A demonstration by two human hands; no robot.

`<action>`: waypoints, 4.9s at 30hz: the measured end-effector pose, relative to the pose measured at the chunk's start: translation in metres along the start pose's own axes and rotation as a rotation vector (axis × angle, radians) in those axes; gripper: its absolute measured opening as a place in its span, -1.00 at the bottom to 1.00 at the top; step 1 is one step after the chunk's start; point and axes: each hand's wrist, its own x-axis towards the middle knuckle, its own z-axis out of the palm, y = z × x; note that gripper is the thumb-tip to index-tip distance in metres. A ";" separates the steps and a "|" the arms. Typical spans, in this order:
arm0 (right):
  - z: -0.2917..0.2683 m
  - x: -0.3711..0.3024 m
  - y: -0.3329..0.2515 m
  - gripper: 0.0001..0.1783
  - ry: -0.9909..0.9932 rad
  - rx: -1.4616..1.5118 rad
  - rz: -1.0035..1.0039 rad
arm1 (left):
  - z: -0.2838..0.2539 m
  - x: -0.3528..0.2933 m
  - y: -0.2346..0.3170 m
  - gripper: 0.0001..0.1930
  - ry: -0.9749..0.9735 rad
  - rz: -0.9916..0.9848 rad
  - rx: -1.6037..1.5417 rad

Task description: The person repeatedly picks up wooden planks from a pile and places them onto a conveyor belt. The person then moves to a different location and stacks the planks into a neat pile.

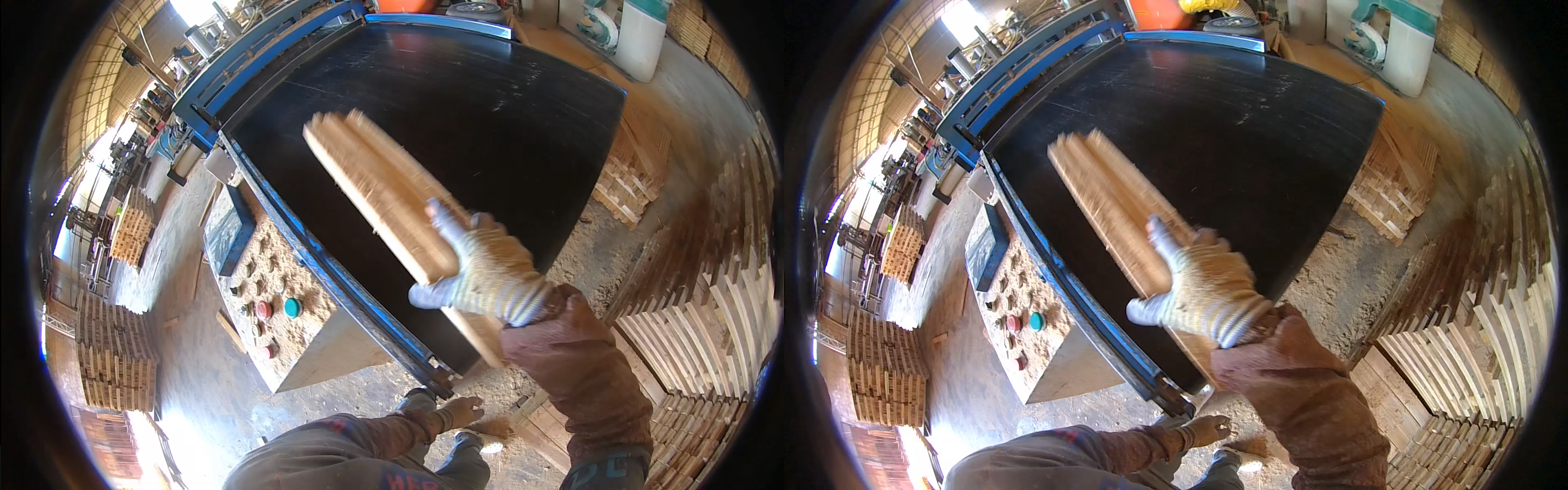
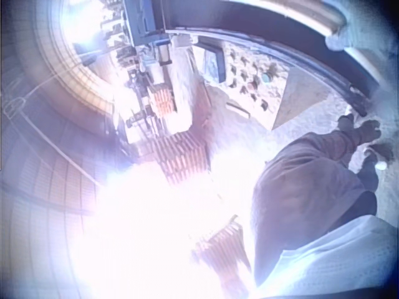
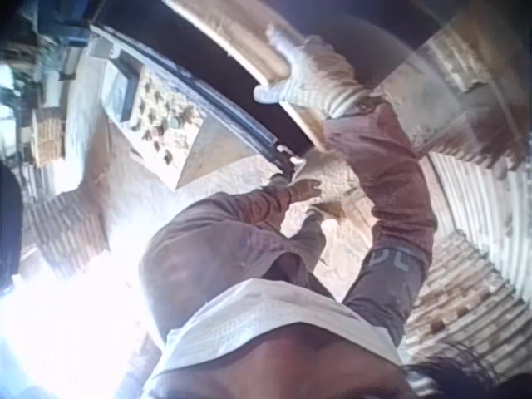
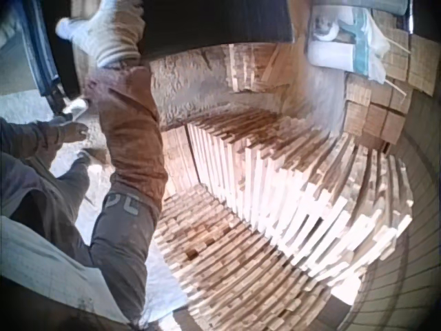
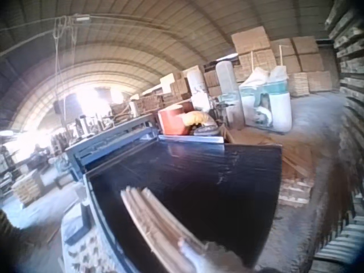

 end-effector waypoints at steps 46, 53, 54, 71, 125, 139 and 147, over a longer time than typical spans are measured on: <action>0.656 -0.561 0.353 -0.25 2.174 1.342 2.218 | 0.418 0.584 0.322 -0.26 -0.223 0.954 1.258; 0.605 -0.528 0.315 -0.36 2.554 1.164 2.040 | 0.383 0.604 0.323 -0.22 -0.397 0.668 0.897; 0.586 -0.528 0.328 -0.36 2.508 1.281 2.056 | 0.376 0.610 0.326 -0.22 -0.419 0.661 0.908; 0.533 -0.528 0.382 -0.14 2.454 1.741 1.450 | 0.412 0.536 0.344 -0.31 -0.833 0.208 0.789; 0.530 -0.715 0.525 0.12 0.604 0.780 1.789 | 0.380 0.292 0.118 0.07 0.094 0.156 0.332; 0.564 -0.780 0.466 -0.01 0.732 1.085 1.351 | 0.384 0.288 0.101 -0.49 0.092 0.100 0.005; 0.609 -0.729 0.493 0.24 1.021 1.308 1.417 | 0.413 0.305 0.069 0.16 0.073 0.034 -0.087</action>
